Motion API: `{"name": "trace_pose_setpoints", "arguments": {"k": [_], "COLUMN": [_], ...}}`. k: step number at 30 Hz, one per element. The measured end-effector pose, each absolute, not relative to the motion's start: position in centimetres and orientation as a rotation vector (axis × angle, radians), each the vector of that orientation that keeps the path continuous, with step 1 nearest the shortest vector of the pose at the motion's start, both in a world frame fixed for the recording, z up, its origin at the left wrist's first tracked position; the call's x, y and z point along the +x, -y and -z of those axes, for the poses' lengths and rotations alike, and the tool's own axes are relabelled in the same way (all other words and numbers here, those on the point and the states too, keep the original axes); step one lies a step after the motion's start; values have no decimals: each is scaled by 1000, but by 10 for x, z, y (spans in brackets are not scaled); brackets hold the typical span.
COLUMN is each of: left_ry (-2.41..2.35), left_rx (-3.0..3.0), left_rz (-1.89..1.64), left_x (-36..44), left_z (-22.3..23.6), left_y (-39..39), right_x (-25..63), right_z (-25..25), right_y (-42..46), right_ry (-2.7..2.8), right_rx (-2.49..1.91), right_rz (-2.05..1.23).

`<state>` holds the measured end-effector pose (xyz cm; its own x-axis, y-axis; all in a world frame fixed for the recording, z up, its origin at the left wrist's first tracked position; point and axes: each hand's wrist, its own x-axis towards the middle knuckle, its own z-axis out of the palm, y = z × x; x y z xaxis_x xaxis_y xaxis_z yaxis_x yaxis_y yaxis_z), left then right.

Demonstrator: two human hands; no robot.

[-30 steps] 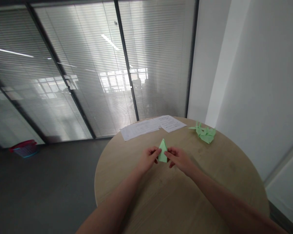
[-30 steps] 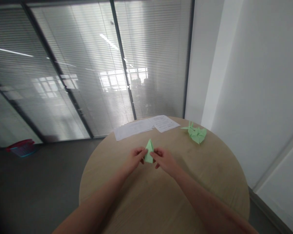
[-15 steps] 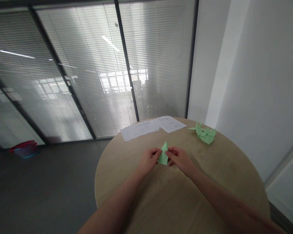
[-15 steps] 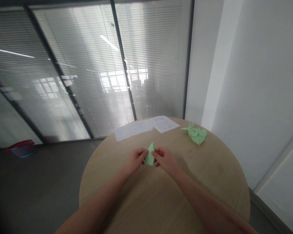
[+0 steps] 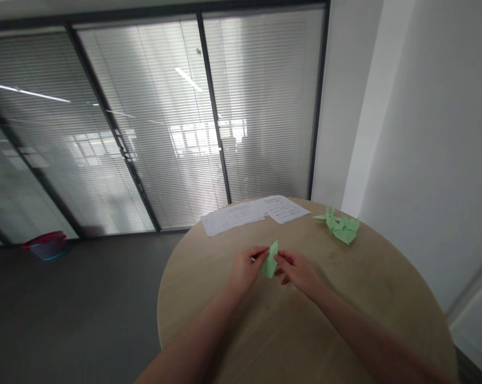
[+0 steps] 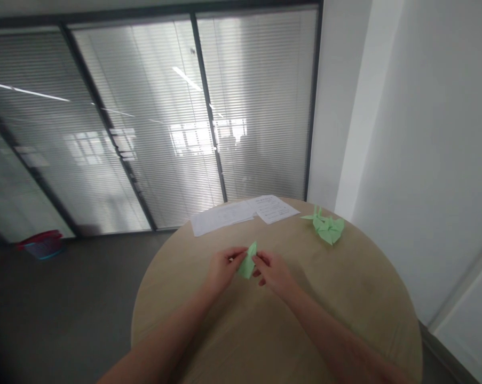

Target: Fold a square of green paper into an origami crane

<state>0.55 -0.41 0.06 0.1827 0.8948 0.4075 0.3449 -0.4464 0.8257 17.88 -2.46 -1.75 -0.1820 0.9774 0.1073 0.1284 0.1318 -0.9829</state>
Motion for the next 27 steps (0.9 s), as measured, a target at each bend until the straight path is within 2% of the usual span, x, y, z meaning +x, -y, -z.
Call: {"name": "trace_pose_setpoints", "arguments": {"k": [7, 19, 27], "left_ry": [-1215, -1192, -1157], "left_rx": [1912, 1935, 1717], "left_rz": [-1250, -1209, -1229], "left_x": [4, 4, 6], "left_z": [-1, -4, 0], "left_y": [3, 5, 2], "right_x": [170, 174, 173], "right_z": [27, 22, 18], "right_y": [26, 25, 28], "right_ry": [1422, 1373, 1371], "right_rx": [-1144, -1084, -1102], "right_rz": [-1357, -1271, -1292]}}
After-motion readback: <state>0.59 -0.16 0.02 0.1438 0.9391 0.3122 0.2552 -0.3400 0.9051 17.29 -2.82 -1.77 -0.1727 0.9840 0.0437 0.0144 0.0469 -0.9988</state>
